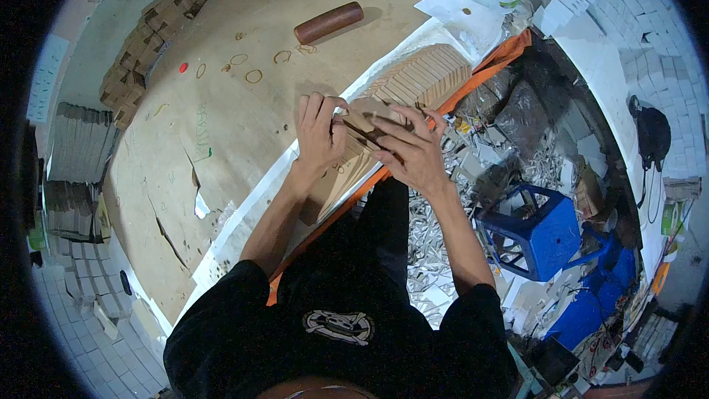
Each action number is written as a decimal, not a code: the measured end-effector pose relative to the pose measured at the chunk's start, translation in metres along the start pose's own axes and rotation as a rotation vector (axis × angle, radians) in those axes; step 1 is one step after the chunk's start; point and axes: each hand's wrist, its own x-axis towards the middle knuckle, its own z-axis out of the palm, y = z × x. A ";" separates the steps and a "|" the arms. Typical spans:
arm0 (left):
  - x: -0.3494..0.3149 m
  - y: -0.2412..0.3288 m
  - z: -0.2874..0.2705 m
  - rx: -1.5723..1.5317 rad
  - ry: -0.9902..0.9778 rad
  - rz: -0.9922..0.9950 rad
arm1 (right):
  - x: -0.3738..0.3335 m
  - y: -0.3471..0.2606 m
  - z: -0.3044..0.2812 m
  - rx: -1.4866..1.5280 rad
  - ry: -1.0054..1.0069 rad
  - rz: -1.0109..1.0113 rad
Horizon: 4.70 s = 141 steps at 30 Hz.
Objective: The person is gluing and assembling small cardboard components onto a larger base, using a brush to apply glue and manually aligning the pieces.
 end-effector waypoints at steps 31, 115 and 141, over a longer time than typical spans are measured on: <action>0.010 0.008 -0.003 0.066 -0.072 0.056 | 0.004 0.013 -0.002 -0.019 -0.112 -0.031; 0.008 0.002 0.005 0.093 -0.038 0.099 | 0.018 0.022 0.011 -0.066 -0.084 0.112; 0.047 0.007 0.010 0.127 -0.220 -0.004 | -0.034 -0.027 0.020 -0.267 -0.138 -0.064</action>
